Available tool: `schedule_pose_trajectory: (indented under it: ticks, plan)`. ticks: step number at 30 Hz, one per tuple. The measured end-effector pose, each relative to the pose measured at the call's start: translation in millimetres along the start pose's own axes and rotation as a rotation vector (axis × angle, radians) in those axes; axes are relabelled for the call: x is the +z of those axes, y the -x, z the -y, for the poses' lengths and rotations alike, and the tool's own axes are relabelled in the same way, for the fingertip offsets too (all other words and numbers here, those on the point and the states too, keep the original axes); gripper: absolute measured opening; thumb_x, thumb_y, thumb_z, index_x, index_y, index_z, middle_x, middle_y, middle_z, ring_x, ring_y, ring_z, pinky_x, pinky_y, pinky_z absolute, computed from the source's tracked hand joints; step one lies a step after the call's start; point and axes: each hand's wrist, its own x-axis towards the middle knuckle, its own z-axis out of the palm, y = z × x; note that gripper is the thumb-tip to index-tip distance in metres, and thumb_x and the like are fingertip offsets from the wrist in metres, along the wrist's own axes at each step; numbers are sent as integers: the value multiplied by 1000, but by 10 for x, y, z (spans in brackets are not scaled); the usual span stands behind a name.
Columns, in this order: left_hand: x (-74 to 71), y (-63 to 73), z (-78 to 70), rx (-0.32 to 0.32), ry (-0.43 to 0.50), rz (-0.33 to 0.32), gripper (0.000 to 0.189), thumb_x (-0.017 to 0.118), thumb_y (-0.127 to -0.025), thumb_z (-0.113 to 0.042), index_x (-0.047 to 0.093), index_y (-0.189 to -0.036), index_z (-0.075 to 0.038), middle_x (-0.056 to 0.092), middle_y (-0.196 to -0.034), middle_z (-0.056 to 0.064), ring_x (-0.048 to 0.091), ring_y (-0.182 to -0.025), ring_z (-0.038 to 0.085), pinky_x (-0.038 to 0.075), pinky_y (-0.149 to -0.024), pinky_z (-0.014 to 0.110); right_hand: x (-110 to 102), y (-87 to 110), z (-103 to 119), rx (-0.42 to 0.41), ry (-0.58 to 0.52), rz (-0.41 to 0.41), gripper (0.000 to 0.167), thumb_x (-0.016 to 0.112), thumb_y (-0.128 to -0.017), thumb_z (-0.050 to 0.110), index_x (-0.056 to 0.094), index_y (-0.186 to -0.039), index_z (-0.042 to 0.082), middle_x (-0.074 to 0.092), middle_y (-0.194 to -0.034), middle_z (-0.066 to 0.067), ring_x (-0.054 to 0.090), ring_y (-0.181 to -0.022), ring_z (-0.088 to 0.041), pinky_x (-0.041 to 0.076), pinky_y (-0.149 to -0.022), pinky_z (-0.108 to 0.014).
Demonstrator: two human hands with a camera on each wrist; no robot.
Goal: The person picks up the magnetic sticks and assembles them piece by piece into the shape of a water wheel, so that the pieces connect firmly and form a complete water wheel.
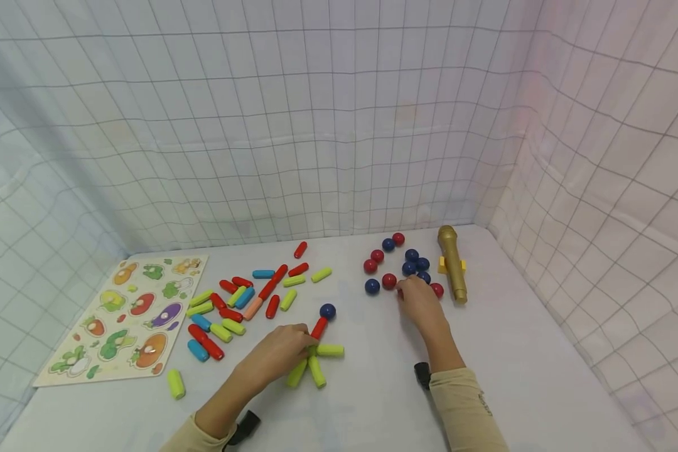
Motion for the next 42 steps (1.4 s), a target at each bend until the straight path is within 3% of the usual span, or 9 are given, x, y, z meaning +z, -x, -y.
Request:
schedule_pose_trajectory:
  ticks: [4, 8, 12, 19, 29, 42]
  plan:
    - [9, -7, 4, -14, 15, 2, 18, 71, -88, -14, 76, -105, -11, 65, -84, 0, 51, -68, 9, 51, -67, 19, -7, 9, 13, 23, -28, 27, 32, 71, -84, 3, 69, -116, 4, 68, -109, -15, 58, -107, -33, 52, -93, -48]
    - [16, -3, 12, -3, 22, -19, 16, 71, -88, -14, 76, -102, -9, 65, -84, 1, 51, -67, 9, 52, -66, 19, -5, 30, 66, 16, -48, 101, 33, 74, -80, 1, 70, -113, 6, 68, -100, -11, 59, -92, -26, 56, -80, -40]
    - [3, 2, 13, 2, 17, -26, 17, 73, -87, -15, 76, -103, -9, 65, -85, 1, 53, -68, 8, 54, -68, 20, 32, 92, 208, -40, -46, 205, 28, 78, -77, 3, 71, -102, 11, 67, -90, -6, 58, -81, -20, 53, -69, -32]
    - [18, -4, 21, -12, 38, -15, 18, 72, -87, -15, 76, -104, -8, 65, -87, 2, 53, -68, 9, 55, -69, 21, 140, 239, 541, -150, -86, 342, 24, 81, -74, 7, 71, -93, 17, 64, -83, 2, 56, -80, -15, 51, -69, -30]
    - [21, -29, 5, -36, 28, -4, 18, 73, -87, -17, 76, -103, -9, 65, -87, 2, 53, -68, 9, 55, -71, 22, 143, 270, 666, -195, -169, 383, 25, 84, -74, 12, 71, -94, 19, 66, -86, 5, 57, -83, -14, 51, -68, -30]
    - [43, -14, 11, 12, 0, -37, 14, 72, -87, -16, 77, -99, -9, 62, -84, 0, 53, -67, 7, 55, -71, 21, 218, 234, 687, -220, -206, 344, 30, 79, -78, 7, 72, -107, 11, 71, -98, -2, 61, -86, -14, 55, -76, -30]
